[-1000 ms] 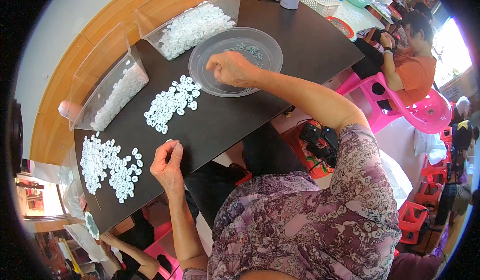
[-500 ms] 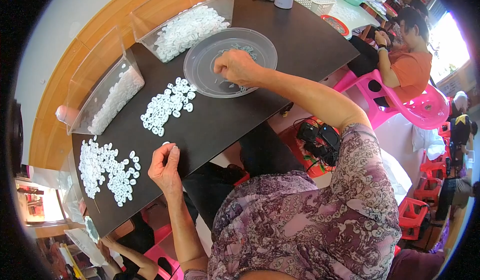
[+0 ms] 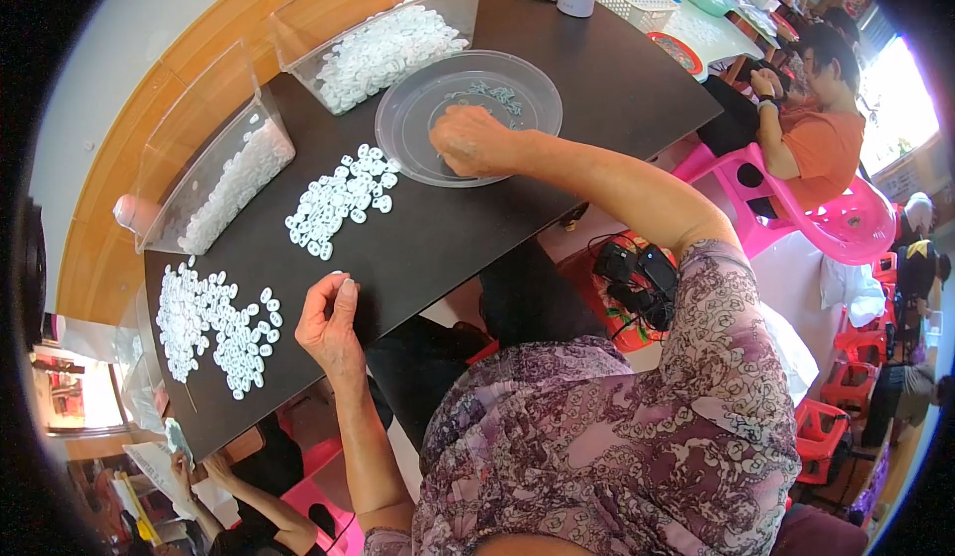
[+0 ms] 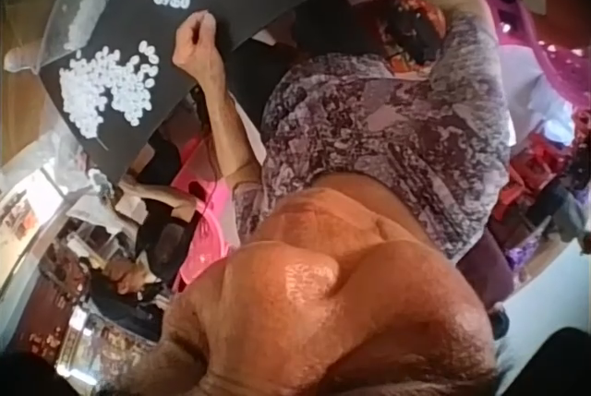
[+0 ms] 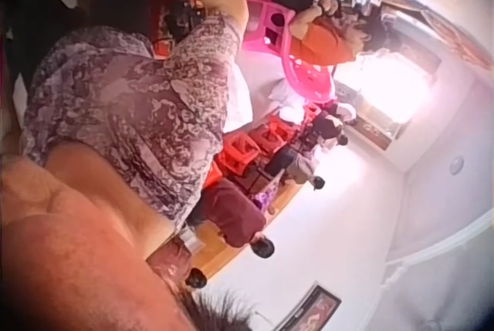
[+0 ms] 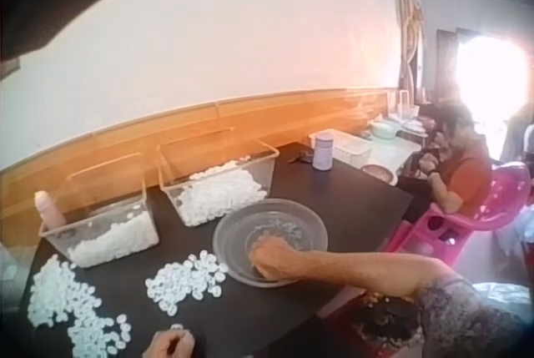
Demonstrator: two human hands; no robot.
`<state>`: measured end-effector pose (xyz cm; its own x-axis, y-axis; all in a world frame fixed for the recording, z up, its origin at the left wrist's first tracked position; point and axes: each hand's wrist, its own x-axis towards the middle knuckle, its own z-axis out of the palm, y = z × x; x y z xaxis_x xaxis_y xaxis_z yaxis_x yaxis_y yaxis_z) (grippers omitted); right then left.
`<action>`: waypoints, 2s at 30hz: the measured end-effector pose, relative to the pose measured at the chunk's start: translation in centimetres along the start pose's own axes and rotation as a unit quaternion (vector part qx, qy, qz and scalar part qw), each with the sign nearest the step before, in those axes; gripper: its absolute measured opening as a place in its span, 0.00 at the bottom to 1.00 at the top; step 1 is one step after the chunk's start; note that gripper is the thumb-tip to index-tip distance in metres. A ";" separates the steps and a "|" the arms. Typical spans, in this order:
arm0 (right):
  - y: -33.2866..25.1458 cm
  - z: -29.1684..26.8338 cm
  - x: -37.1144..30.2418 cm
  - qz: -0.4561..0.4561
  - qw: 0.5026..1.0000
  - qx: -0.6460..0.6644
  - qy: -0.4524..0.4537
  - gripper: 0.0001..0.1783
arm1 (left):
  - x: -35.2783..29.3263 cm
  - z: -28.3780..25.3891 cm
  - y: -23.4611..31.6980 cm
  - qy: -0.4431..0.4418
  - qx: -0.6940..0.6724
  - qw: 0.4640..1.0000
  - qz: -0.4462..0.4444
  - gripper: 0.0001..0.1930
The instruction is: Assembling small white plastic components by manually inserting tiny metal pieces into them at a workshop table.
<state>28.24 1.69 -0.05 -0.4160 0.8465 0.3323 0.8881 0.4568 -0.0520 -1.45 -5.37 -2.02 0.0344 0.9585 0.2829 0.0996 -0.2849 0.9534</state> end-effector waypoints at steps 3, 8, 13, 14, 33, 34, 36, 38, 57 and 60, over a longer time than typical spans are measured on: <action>-0.3 -0.4 -0.3 -0.002 0.998 0.053 0.036 0.03 | 0.2 0.0 0.2 0.020 -0.034 0.999 0.007 0.06; -3.9 -3.7 0.4 0.021 0.985 0.136 0.100 0.02 | 0.0 -0.4 2.1 0.013 -0.133 0.989 -0.060 0.07; -9.5 -4.6 0.1 0.066 0.919 0.381 0.077 0.05 | -0.5 -0.1 2.8 0.030 -0.219 0.973 -0.063 0.07; -10.4 -4.5 0.2 0.043 0.914 0.398 0.073 0.05 | -0.7 -0.2 2.8 0.032 -0.218 0.973 -0.063 0.07; -18.3 -2.7 0.4 0.144 0.799 0.584 0.026 0.05 | -1.8 -0.7 2.9 0.064 -0.248 0.964 -0.067 0.10; -18.4 -2.6 0.4 0.145 0.800 0.581 0.032 0.06 | -1.9 -0.8 3.1 0.065 -0.254 0.962 -0.069 0.10; -18.6 -2.6 0.3 0.145 0.802 0.578 0.036 0.06 | -1.8 -1.1 3.7 0.063 -0.277 0.954 -0.097 0.10; -18.8 -2.6 0.2 0.145 0.799 0.582 0.040 0.05 | -1.9 -1.3 3.8 0.060 -0.298 0.944 -0.125 0.10; -18.7 -2.6 0.2 0.163 0.771 0.615 0.015 0.05 | -2.6 -2.0 3.1 0.024 -0.349 0.926 -0.140 0.06; -18.9 -2.6 0.1 0.154 0.787 0.597 0.025 0.05 | -2.6 -2.0 2.9 0.025 -0.365 0.919 -0.144 0.07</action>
<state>11.94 -7.51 3.43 -0.1833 0.9690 0.1654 0.1155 0.1883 -0.9753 -3.25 -8.73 0.23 0.0640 0.9979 -0.0043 -0.5976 0.0418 0.8007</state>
